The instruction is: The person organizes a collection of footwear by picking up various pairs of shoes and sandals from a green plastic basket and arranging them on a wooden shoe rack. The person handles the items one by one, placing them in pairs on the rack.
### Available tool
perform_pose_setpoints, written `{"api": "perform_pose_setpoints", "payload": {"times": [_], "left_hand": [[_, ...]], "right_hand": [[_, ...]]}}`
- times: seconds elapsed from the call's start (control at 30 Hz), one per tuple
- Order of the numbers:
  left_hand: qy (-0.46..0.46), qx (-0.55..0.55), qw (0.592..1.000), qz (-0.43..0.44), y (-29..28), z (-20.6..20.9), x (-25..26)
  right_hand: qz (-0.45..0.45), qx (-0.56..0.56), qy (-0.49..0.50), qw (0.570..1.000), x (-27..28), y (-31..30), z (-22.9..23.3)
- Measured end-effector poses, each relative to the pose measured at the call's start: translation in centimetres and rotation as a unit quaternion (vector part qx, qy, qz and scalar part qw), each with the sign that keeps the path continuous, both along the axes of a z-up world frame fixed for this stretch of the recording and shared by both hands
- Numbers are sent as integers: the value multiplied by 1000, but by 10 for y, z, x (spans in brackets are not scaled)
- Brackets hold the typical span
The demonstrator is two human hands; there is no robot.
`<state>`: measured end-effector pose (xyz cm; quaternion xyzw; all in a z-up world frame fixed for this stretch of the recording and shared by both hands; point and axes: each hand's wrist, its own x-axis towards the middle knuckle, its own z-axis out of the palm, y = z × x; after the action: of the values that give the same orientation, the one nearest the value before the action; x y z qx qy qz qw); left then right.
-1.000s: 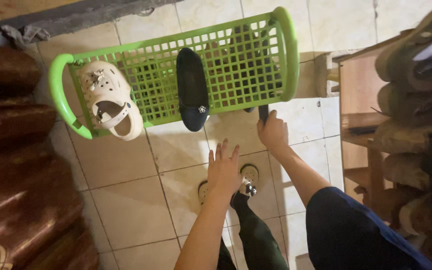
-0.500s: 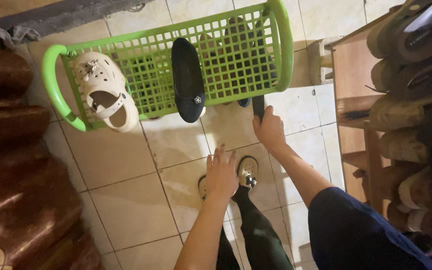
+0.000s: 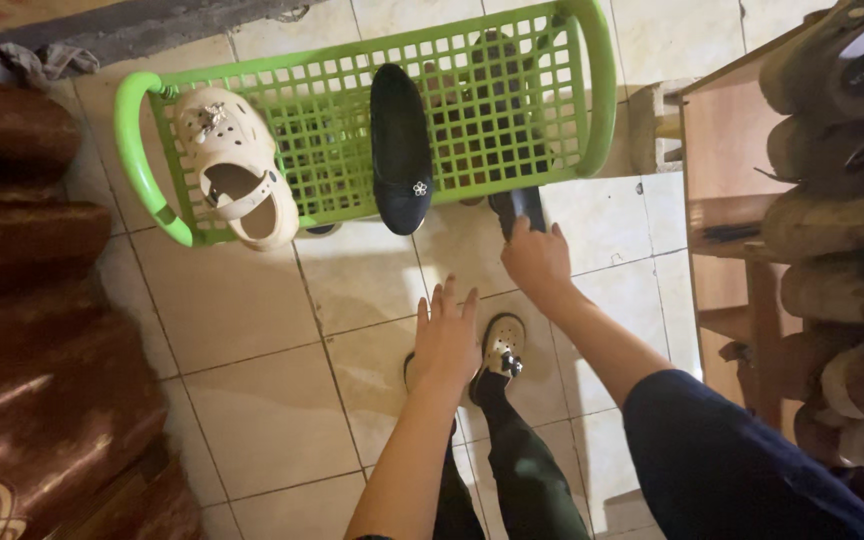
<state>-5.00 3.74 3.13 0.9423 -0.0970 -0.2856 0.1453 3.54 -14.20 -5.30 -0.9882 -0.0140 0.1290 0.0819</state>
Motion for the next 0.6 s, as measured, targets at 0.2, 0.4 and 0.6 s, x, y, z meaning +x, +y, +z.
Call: {"api": "perform_pose_setpoints", "payload": {"times": [0.2,0.4,0.6], "left_hand": [[-47,-17,999,23,4,-2,1],[-62,-3,998,21,12,20,-2],[-98,-14,995,20,25,44,7]], "right_hand": [[-53,8,129,990,-11,54,24],[31,-59,104,992,-12,53,61],[236,-236,30,942,-12,35,41]]}}
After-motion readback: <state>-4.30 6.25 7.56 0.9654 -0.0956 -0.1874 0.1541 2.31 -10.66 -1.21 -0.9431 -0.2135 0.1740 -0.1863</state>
